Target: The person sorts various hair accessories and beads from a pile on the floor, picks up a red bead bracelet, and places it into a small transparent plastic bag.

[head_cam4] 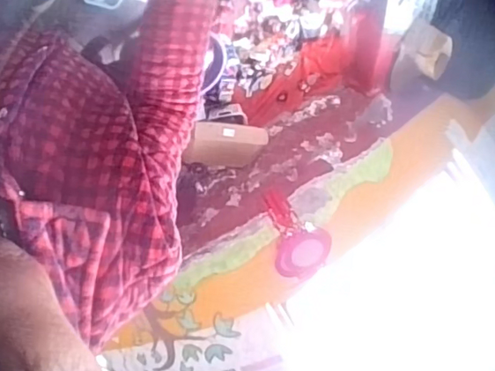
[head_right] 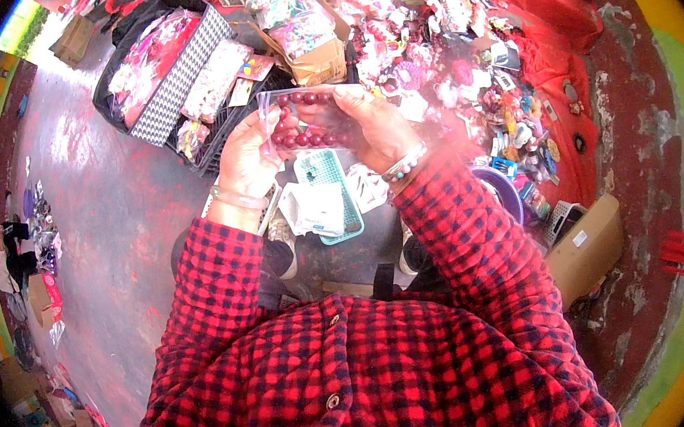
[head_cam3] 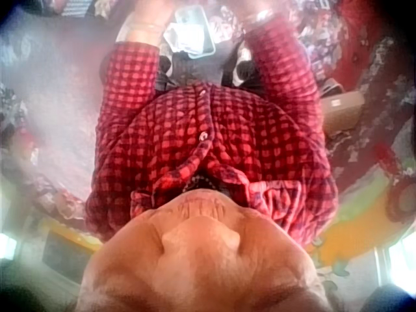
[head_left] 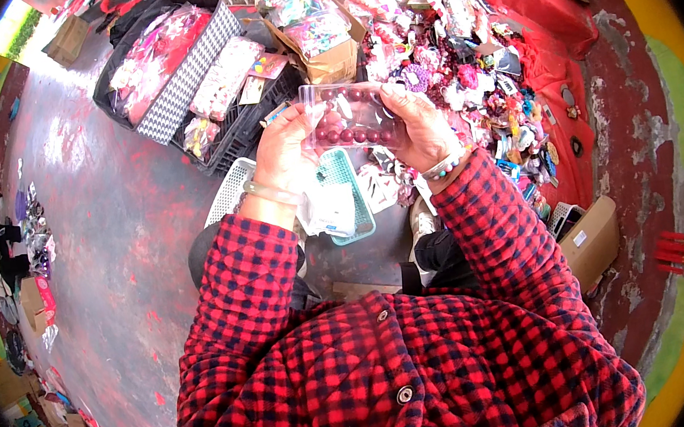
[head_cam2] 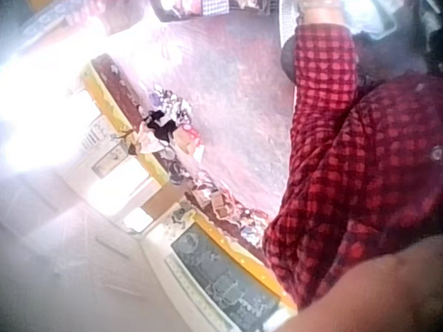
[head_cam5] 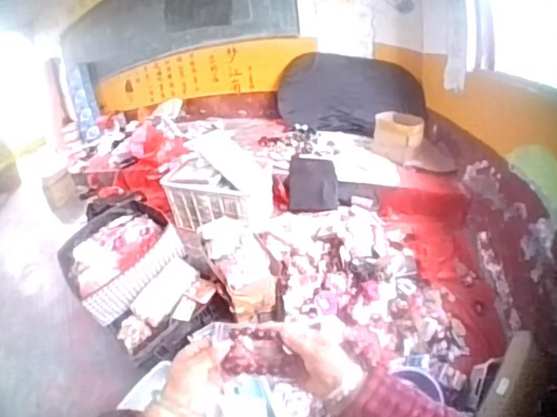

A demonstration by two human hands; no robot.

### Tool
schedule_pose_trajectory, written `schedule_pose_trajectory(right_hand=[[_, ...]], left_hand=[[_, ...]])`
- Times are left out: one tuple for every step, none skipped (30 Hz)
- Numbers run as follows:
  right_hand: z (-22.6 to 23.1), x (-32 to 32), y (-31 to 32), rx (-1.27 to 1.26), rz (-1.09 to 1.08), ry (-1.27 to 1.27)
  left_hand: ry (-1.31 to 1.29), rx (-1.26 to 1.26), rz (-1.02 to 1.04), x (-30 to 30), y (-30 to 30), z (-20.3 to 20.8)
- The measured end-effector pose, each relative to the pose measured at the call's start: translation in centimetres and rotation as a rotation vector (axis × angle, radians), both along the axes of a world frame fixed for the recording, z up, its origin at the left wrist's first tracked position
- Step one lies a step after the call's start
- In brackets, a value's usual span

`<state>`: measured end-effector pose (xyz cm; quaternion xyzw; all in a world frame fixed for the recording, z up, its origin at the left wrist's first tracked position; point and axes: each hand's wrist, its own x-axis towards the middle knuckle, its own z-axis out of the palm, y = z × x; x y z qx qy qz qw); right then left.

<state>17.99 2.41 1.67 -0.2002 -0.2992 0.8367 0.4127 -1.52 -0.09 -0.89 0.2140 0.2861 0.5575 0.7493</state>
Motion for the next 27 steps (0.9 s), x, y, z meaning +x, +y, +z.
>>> schedule_pose_trajectory(right_hand=[[0.1,0.1,0.0,-0.006,0.001,0.002],[0.3,0.3,0.2,0.013,0.033,-0.027],[0.5,0.7,0.5,0.033,0.064,-0.055],[0.6,1.1,0.7,0.052,0.095,-0.084],[0.6,1.6,1.0,0.093,0.072,-0.173],[0.7,2.4,1.5,0.13,0.15,-0.191],[0.6,3.0,1.9,0.094,0.183,-0.286],[0.7,3.2,2.0,0.056,0.214,-0.38],[1.5,3.0,1.6,0.076,0.228,-0.451],[1.4,3.0,1.5,0.237,0.319,-0.596],[1.4,2.7,1.3,0.256,0.369,-0.639],[1.3,2.3,1.1,0.276,0.42,-0.682],[1.2,1.9,0.8,0.301,0.423,-0.679],[1.2,1.5,0.6,0.329,0.427,-0.673],[1.1,1.0,0.4,0.357,0.431,-0.668],[1.0,0.8,0.4,0.385,0.436,-0.663],[0.4,0.5,0.4,0.418,0.44,-0.717],[0.2,0.4,0.3,0.395,0.404,-0.676],[0.3,0.3,0.1,0.371,0.369,-0.635],[0.5,0.2,-0.1,0.345,0.331,-0.599],[0.6,0.2,-0.1,0.332,0.299,-0.614],[0.5,0.3,-0.1,0.303,0.266,-0.603],[0.5,0.3,0.0,0.276,0.233,-0.591],[0.5,0.3,0.0,0.249,0.199,-0.579],[0.4,0.3,0.0,0.243,0.195,-0.571],[0.4,0.3,0.0,0.238,0.189,-0.561],[0.3,0.3,0.0,0.233,0.184,-0.552]], left_hand=[[0.011,-0.001,0.0,0.0,0.0,0.2],[0.039,0.016,-0.017,0.0,0.0,0.2],[0.067,0.033,-0.034,-0.1,0.0,0.3],[0.095,0.05,-0.052,-0.1,0.0,0.3],[0.127,0.051,-0.086,-0.1,-0.1,0.5],[0.158,0.052,-0.12,-0.1,-0.3,0.9],[0.189,0.053,-0.153,0.0,-0.4,1.4],[0.255,0.052,-0.166,0.2,-0.7,1.7],[0.321,0.051,-0.178,0.5,-0.9,2.0],[0.387,0.049,-0.19,0.7,-1.1,2.1],[0.457,0.069,-0.343,0.3,-0.9,1.9],[0.476,0.091,-0.341,0.4,-0.8,1.5],[0.494,0.112,-0.34,0.6,-0.7,1.0],[0.514,0.135,-0.336,0.7,-0.7,0.7],[0.541,0.155,-0.372,0.7,-0.8,0.9],[0.579,0.19,-0.367,0.6,-0.8,0.7],[0.619,0.225,-0.36,0.5,-0.8,0.2],[0.659,0.259,-0.352,0.3,-0.7,-0.1],[0.645,0.24,-0.349,0.2,-0.6,-0.3],[0.627,0.222,-0.348,0.2,-0.4,-0.4],[0.609,0.204,-0.348,0.2,-0.4,-0.4],[0.55,0.081,-0.362,0.2,-0.6,-0.2],[0.491,-0.041,-0.374,0.4,-0.8,0.8],[0.431,-0.162,-0.385,0.5,-1.0,1.4],[0.4,-0.144,-0.379,0.3,-1.0,0.5],[0.348,-0.134,-0.388,0.2,-0.9,0.6],[0.295,-0.123,-0.398,0.2,-0.9,0.8]])
